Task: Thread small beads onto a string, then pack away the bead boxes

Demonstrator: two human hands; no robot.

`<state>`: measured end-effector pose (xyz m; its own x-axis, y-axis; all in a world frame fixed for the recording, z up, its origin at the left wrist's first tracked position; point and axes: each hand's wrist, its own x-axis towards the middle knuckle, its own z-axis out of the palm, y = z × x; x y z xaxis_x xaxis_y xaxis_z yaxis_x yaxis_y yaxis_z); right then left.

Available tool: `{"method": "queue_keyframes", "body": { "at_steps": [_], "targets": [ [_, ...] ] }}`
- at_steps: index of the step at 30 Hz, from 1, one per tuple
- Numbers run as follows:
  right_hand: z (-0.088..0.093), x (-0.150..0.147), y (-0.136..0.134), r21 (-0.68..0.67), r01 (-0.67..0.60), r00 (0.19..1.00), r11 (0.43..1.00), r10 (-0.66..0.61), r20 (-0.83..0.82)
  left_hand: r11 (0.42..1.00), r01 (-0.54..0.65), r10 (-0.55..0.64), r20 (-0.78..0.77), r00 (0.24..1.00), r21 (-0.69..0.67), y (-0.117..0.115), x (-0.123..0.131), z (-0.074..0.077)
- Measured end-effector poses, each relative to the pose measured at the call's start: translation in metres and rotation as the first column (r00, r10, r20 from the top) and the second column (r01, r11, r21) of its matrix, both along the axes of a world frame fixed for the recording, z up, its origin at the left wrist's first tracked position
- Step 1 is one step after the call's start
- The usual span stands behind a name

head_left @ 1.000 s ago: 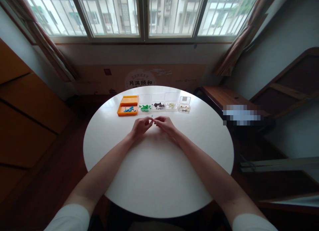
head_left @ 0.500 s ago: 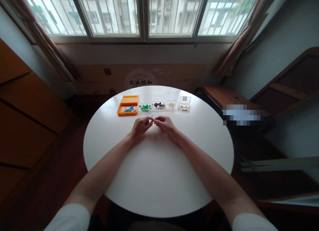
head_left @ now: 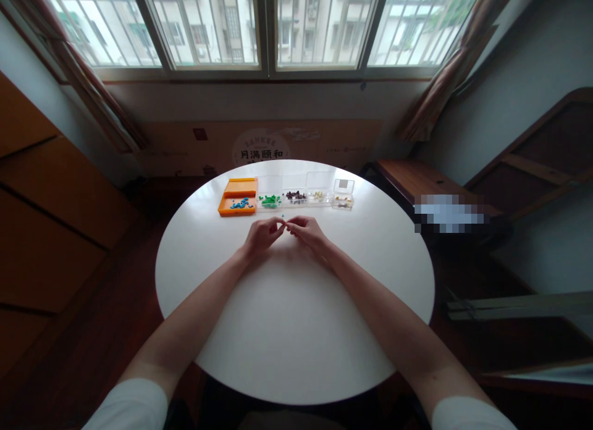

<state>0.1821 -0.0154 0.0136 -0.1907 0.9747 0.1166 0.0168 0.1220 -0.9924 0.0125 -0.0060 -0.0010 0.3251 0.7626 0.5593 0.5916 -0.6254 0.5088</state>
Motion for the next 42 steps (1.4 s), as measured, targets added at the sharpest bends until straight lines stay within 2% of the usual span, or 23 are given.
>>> {"method": "queue_keyframes", "body": {
  "at_steps": [42],
  "targets": [
    [0.0017,-0.0003,0.0,-0.002,0.009,1.0,1.0,-0.009,0.016,1.0,-0.001,0.0,-0.013,1.0,-0.017,0.0006,0.0001,0.0004]
  ]
}}
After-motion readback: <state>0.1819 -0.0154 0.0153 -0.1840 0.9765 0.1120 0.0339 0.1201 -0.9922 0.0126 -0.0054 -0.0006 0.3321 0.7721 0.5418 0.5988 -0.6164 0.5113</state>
